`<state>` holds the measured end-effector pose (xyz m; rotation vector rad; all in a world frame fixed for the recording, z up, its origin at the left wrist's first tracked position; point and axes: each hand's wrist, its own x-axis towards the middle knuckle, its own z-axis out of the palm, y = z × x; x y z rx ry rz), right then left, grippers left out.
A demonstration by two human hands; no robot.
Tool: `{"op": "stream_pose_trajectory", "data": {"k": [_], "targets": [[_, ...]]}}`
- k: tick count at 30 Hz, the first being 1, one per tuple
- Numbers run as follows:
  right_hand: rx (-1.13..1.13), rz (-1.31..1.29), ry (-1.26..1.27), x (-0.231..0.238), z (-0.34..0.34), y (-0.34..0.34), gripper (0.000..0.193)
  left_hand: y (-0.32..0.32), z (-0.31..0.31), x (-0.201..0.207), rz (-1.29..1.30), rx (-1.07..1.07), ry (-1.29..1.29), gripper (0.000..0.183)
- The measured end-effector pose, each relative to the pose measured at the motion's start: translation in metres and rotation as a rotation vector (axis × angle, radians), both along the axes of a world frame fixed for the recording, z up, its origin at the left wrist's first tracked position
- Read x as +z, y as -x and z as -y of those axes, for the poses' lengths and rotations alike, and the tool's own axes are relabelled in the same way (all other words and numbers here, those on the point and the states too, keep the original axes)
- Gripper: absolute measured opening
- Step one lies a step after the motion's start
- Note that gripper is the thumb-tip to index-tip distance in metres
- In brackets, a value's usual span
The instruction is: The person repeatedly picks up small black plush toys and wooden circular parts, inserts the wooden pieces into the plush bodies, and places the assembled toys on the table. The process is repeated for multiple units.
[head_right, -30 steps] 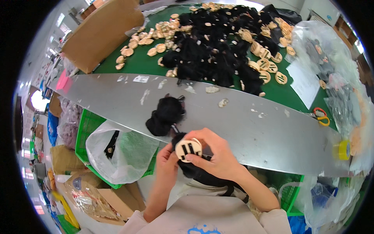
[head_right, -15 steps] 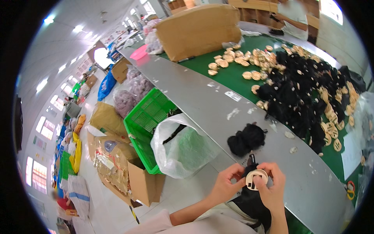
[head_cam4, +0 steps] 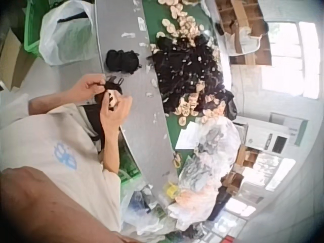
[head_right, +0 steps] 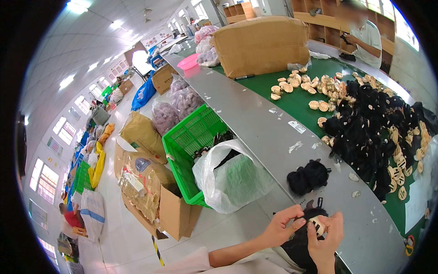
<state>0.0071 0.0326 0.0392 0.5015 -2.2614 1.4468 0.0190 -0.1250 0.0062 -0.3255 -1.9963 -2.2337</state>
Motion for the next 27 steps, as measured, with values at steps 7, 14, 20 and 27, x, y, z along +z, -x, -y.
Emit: {"op": "stream_pose_trajectory", "data": {"k": [7, 14, 20, 27], "targets": [[-0.155, -0.128, -0.065, -0.021, 0.005, -0.003, 0.017, 0.007, -0.010, 0.002, -0.205, 0.145, 0.259, 0.015], [-0.267, -0.203, -0.120, -0.030, -0.004, 0.002, 0.029, 0.010, -0.026, 0.000, -0.269, 0.089, 0.260, 0.012], [-0.289, -0.084, -0.097, -0.034, -0.008, 0.011, 0.034, 0.014, -0.029, -0.010, -0.340, 0.040, 0.230, 0.015], [0.069, 0.456, 0.345, -0.013, -0.028, -0.001, 0.057, 0.014, -0.032, 0.004, -0.093, 0.056, 0.093, 0.016]]}}
